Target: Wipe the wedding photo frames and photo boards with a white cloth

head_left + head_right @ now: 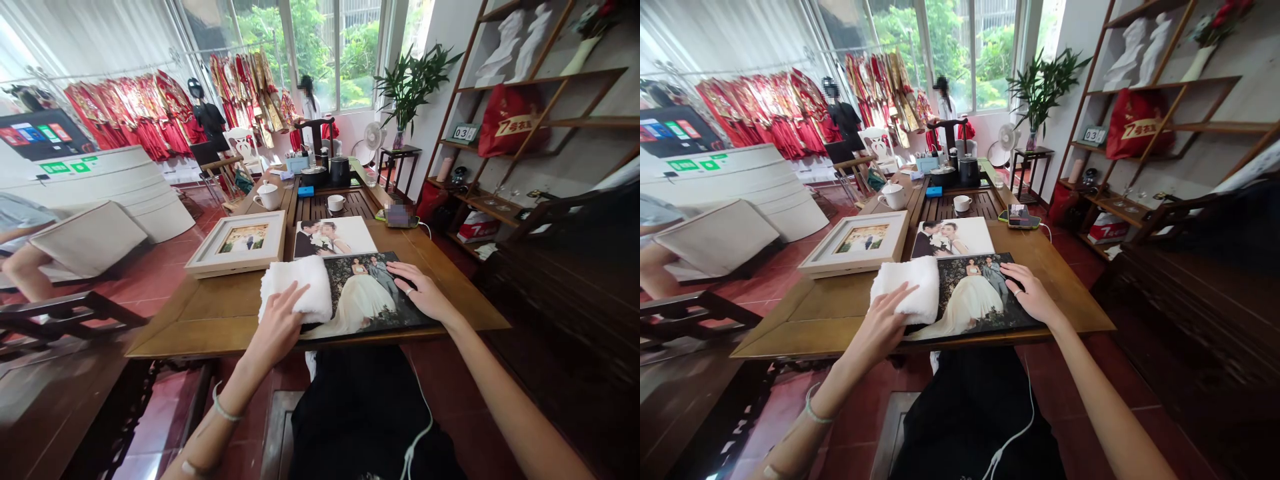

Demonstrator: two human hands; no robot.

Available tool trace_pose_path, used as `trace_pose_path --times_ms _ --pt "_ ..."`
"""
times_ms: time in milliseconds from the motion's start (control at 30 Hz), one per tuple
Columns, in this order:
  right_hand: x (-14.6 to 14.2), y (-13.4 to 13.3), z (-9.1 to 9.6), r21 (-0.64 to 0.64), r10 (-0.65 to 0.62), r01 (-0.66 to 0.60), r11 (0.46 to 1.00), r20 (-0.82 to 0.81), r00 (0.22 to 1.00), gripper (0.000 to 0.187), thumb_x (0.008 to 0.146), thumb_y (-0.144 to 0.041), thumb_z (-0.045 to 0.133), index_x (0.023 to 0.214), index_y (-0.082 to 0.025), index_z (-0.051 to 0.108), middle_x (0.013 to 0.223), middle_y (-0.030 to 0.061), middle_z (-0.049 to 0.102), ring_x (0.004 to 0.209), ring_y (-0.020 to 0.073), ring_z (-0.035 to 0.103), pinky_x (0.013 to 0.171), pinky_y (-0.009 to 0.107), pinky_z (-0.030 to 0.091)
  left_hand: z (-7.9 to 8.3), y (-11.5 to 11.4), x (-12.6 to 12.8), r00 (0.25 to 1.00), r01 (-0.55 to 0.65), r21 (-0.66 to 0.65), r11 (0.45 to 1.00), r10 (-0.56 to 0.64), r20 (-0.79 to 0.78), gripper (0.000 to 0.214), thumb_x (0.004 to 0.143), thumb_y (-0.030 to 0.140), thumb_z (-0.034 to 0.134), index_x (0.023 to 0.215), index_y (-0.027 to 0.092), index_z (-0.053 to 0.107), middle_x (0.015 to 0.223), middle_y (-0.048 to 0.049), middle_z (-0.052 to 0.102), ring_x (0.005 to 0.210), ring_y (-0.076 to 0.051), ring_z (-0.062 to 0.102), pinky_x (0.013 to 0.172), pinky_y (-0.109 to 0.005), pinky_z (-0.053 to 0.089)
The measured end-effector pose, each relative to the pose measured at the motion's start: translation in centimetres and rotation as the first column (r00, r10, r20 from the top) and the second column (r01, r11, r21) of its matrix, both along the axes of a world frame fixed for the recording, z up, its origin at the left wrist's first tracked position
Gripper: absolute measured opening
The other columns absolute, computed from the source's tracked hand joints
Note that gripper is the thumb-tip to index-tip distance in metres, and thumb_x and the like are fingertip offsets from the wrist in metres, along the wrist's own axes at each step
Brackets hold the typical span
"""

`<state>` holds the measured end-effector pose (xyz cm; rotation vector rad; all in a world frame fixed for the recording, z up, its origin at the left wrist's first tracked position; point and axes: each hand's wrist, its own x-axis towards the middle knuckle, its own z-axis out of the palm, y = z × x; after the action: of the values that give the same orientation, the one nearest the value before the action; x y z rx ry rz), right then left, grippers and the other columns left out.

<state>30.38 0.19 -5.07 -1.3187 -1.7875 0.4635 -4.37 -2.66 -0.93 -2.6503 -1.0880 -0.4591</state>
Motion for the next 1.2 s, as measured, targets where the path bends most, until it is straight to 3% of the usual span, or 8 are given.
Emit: trace_pose_path --times_ms 100,233,433,533,633,767,867,1200 --pt "0.0 0.0 0.0 0.004 0.002 -0.002 1.0 0.0 1.0 0.033 0.09 -0.034 0.049 0.118 -0.029 0.066 0.132 0.0045 0.06 0.13 0.0231 0.048 0.114 0.051 0.032 0.2 -1.0 0.9 0.997 0.073 -0.024 0.997 -0.072 0.033 0.026 0.073 -0.001 0.047 0.057 0.016 0.059 0.146 -0.0123 0.044 0.138 -0.036 0.033 0.099 -0.055 0.042" --pt "0.0 0.0 0.0 0.004 -0.001 0.001 1.0 -0.002 1.0 0.032 0.09 -0.034 0.05 0.117 -0.029 0.066 0.132 0.005 0.061 0.13 0.0239 0.048 0.114 0.052 0.031 1.1 -2.0 1.3 0.977 0.135 -0.154 0.979 -0.106 0.184 0.025 0.085 0.013 0.051 0.063 0.016 0.061 0.15 -0.0108 0.037 0.141 -0.032 0.028 0.111 -0.054 0.033" --pt "0.1 0.0 -0.1 -0.004 0.005 -0.005 1.0 0.003 1.0 0.034 0.09 -0.033 0.05 0.12 -0.029 0.065 0.134 0.0049 0.059 0.13 0.0235 0.047 0.113 0.051 0.032 1.0 -1.7 1.1 0.867 0.195 -0.159 0.968 -0.094 0.489 0.018 0.087 0.012 0.048 0.076 0.019 0.061 0.127 -0.0097 0.061 0.124 -0.022 0.054 0.107 -0.041 0.043" --pt "0.2 0.1 -0.1 -0.005 0.006 -0.006 1.0 0.012 1.0 0.034 0.09 -0.033 0.049 0.12 -0.028 0.065 0.134 0.0055 0.059 0.13 0.0236 0.047 0.114 0.05 0.032 1.3 -1.1 2.0 0.915 0.027 -0.201 0.979 0.057 0.4 0.042 0.076 0.007 0.053 0.117 0.017 0.055 0.134 -0.0121 0.056 0.119 -0.024 0.056 0.097 -0.039 0.049" --pt "0.3 0.1 -0.1 -0.004 0.003 -0.003 1.0 0.017 1.0 0.034 0.09 -0.033 0.049 0.119 -0.027 0.065 0.134 0.0061 0.059 0.13 0.0241 0.047 0.114 0.051 0.032 1.6 -0.6 3.3 0.966 -0.163 -0.229 0.96 0.203 0.159 0.078 0.065 0.006 0.059 0.14 0.018 0.041 0.15 -0.0164 0.037 0.132 -0.037 0.041 0.101 -0.054 0.041" --pt "0.3 0.1 -0.3 -0.004 0.003 -0.003 1.0 0.023 1.0 0.034 0.091 -0.032 0.049 0.12 -0.028 0.064 0.134 0.0061 0.058 0.13 0.0239 0.047 0.114 0.052 0.031 1.4 -0.4 4.0 0.966 -0.252 -0.254 0.934 0.26 -0.004 0.086 0.063 0.007 0.06 0.145 0.02 0.036 0.155 -0.0148 0.026 0.144 -0.037 0.017 0.114 -0.055 0.022" --pt "0.3 0.0 -0.3 0.006 0.002 -0.002 1.0 0.018 1.0 0.033 0.091 -0.032 0.049 0.119 -0.028 0.065 0.133 0.0058 0.059 0.13 0.0238 0.048 0.114 0.051 0.031 1.1 0.1 3.7 0.951 -0.304 -0.27 0.914 0.309 -0.024 0.084 0.067 0.012 0.06 0.146 0.023 0.035 0.156 -0.0117 0.026 0.145 -0.035 0.015 0.116 -0.054 0.016" --pt "0.4 0.2 -0.5 0.035 -0.051 0.05 0.998 0.033 0.998 0.033 0.089 -0.031 0.049 0.117 -0.026 0.067 0.131 0.0076 0.061 0.129 0.0259 0.047 0.113 0.053 0.031 2.2 4.9 5.3 0.938 -0.343 -0.329 0.88 0.342 -0.06 0.075 0.073 0.022 0.058 0.144 0.029 0.037 0.153 -0.0122 0.027 0.144 -0.035 0.016 0.11 -0.055 0.025"
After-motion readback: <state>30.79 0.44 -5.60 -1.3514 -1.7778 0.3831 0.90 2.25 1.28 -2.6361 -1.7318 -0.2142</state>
